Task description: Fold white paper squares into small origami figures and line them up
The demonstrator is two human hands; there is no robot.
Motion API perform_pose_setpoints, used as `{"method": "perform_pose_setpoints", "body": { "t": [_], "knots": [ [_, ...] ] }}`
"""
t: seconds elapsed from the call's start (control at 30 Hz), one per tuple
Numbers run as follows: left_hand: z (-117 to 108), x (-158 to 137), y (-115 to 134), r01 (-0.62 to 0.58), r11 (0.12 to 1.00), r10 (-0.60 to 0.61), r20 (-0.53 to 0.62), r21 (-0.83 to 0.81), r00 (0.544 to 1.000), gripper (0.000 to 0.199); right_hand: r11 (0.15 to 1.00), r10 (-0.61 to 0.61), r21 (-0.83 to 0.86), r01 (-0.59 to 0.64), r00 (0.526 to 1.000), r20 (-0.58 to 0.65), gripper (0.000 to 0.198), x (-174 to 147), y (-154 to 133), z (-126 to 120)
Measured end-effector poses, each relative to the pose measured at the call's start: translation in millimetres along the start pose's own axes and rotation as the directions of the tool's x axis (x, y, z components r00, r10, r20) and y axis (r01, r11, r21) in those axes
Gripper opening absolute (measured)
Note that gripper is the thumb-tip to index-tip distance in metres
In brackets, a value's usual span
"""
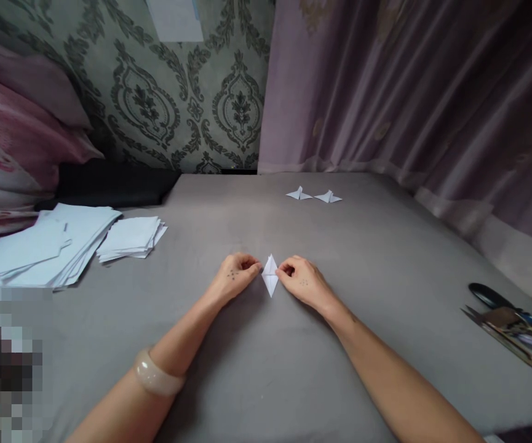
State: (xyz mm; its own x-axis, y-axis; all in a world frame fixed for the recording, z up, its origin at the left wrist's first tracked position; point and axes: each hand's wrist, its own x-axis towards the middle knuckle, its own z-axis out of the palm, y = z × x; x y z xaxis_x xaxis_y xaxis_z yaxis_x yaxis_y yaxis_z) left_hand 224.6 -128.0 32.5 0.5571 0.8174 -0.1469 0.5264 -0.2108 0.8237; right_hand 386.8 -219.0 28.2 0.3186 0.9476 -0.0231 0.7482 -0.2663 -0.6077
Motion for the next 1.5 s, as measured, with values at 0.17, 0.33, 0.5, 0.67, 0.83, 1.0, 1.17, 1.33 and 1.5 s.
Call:
{"method": "perform_pose_setpoints", "body": {
  "t": [0.17,0.33,0.5,0.67,0.83,1.0,1.17,1.33,1.5],
  "knots": [
    [2.8,-1.1,-3.5,-0.088,0.996,0.087,0.037,0.025,0.996,0.024,1.000,-0.006,0.013,0.006,1.000,-0.001,0.017,0.7,1.6,0.0],
    [8.0,-0.5,-3.6,-0.130,0.980,0.132,-0.003,0.152,0.991,0.019,0.992,-0.084,0.102,0.075,0.992,0.094,0.022,7.5,6.8,-7.4],
    [8.9,-1.4,-2.2,-0.131,0.977,0.135,-0.008,0.170,0.991,0.017,0.987,-0.023,0.164,-0.002,0.989,0.147,0.025,11.2,7.1,-10.6],
    [9.2,-1.5,-3.0,-0.143,0.973,0.147,-0.008,0.183,0.989,0.016,0.993,0.007,0.114,-0.013,0.999,0.052,0.020,8.7,5.1,-3.9],
    [9.9,-0.5,-3.5,-0.139,0.970,0.146,-0.018,0.200,0.989,0.014,0.997,0.006,0.074,-0.007,1.000,0.026,0.018,7.5,4.2,-1.0],
    [13.6,-0.7,-9.2,-0.179,0.962,0.189,-0.027,0.205,0.982,0.010,0.999,0.030,0.030,-0.030,0.999,0.030,0.018,6.0,1.6,0.3],
    [18.8,-6.2,-12.2,-0.374,0.867,0.388,0.025,0.328,0.921,0.019,1.000,-0.029,-0.004,0.029,1.000,0.003,0.014,1.1,0.7,0.5],
    [18.3,-15.7,-3.1,-0.500,0.685,0.459,0.219,0.530,0.861,0.032,0.987,-0.115,-0.109,0.116,0.993,0.011,0.016,-11.0,-5.0,-0.7],
    [20.6,-23.7,4.6,-0.477,0.585,0.382,0.295,0.656,0.876,0.028,0.911,-0.174,-0.360,0.203,0.979,0.110,0.032,-31.6,-19.4,-4.2]
  ]
}}
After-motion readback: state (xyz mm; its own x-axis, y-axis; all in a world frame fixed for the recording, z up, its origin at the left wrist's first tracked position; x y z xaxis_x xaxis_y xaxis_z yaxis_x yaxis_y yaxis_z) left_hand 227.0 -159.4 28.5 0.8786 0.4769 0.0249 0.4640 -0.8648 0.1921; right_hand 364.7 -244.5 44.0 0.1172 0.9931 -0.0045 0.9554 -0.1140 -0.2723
